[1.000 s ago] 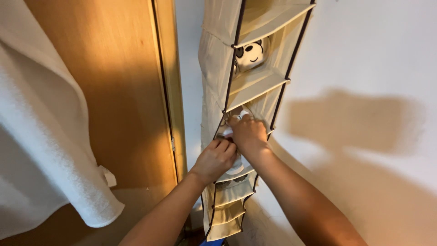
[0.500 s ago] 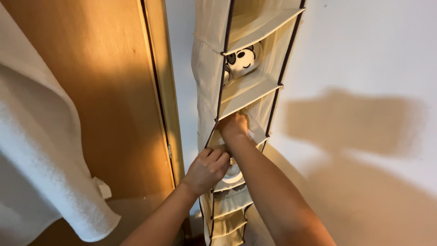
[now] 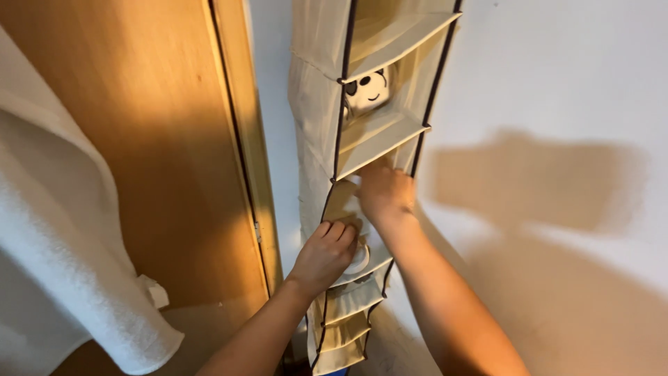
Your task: Cleaning children's shoes with a wet wipe and placing them into a hanging organizer.
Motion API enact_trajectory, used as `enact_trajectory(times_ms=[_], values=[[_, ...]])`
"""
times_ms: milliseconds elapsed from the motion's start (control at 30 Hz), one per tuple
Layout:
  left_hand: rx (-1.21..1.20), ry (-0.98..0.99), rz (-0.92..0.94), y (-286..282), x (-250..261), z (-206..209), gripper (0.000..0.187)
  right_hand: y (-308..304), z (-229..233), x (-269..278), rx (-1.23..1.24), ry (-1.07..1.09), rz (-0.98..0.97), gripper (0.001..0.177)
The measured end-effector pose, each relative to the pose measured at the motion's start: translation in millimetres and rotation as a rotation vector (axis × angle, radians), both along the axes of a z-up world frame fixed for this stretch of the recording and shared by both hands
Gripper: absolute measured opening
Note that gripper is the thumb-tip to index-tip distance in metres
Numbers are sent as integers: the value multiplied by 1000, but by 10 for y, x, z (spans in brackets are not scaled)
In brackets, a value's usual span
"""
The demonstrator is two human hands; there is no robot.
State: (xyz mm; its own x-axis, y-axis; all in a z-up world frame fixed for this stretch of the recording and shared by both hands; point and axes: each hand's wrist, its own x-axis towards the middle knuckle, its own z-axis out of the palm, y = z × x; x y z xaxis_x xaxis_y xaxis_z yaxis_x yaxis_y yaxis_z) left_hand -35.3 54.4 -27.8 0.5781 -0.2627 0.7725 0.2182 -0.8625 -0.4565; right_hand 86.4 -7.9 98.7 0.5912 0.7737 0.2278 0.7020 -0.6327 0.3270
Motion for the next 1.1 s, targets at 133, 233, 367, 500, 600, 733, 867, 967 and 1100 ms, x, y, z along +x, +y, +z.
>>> enact_trajectory(times_ms=[133, 233, 367, 500, 600, 733, 867, 967, 1100], values=[[-55, 107, 25, -61, 48, -15, 13, -737, -82, -143, 509, 139, 162, 41], [3, -21, 63, -162, -6, 36, 26, -1025, -412, -59, 745, 216, 333, 40], [-78, -132, -16, -437, -125, -57, 39, -1297, -1020, 133, 1096, 493, 624, 43], [-473, -62, -265, -868, -252, -415, 34, -1654, -1512, 166, 1307, 1019, 614, 53], [-772, -253, -382, -1074, -294, -835, 28, -1945, -1878, 144, 1495, 1487, 416, 66], [-1121, -100, -427, -1197, -320, -1541, 22, -2362, -2279, -108, 1680, 1560, 253, 63], [-1338, 169, -548, -1209, -294, -2291, 18, -2735, -2718, -477, 1789, 1532, 73, 52], [-1307, 201, -595, -1121, -356, -2738, 20, -2979, -3177, -777, 1909, 1532, -6, 50], [-1383, 417, -682, -712, -552, -3130, 20, -3089, -3960, -1220, 2160, 1351, -179, 48]])
